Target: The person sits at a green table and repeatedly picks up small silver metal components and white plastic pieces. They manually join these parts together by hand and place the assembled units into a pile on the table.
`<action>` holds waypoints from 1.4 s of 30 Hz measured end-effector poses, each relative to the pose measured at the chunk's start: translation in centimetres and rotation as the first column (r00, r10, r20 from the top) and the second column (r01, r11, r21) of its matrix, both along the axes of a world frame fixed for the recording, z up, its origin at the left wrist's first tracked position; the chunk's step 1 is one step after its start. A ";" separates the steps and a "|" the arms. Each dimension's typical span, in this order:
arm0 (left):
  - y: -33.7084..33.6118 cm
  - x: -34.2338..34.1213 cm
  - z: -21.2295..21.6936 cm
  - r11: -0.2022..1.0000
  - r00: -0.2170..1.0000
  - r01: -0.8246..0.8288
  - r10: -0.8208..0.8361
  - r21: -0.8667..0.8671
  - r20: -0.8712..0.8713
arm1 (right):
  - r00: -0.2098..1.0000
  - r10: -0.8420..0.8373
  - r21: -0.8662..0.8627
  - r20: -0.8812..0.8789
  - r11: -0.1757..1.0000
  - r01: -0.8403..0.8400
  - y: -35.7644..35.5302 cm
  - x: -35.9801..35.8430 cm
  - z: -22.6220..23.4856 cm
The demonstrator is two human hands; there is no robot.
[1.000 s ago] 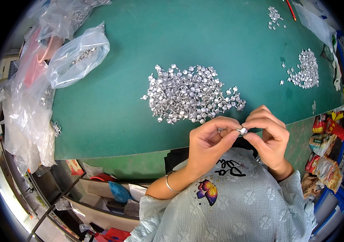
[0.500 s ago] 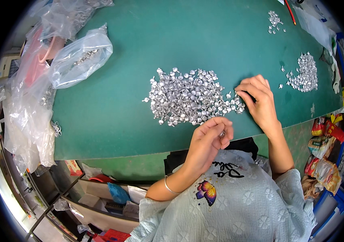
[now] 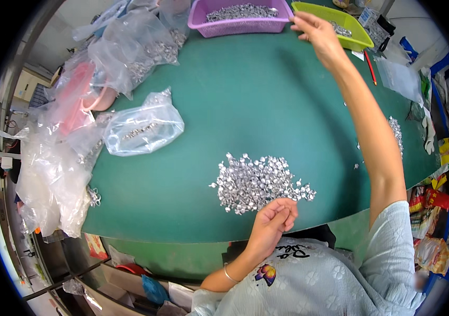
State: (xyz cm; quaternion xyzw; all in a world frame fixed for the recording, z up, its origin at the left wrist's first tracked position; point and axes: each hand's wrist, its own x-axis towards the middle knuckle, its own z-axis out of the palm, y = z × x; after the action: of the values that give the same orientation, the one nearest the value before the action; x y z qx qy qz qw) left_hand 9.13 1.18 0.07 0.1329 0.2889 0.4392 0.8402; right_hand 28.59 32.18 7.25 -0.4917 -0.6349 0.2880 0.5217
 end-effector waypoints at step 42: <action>-0.8 2.3 -0.2 0.908 0.899 0.066 0.125 0.414 -0.419 | 0.753 0.002 -0.555 -0.658 0.674 -0.487 -31.6 0.0 -6.0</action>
State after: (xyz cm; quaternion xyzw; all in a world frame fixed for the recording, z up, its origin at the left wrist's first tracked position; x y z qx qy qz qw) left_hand 11.43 0.33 -0.09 0.3998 0.3710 0.4627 0.6989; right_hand 28.55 0.59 1.26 -0.4352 -0.3378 0.7187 0.4243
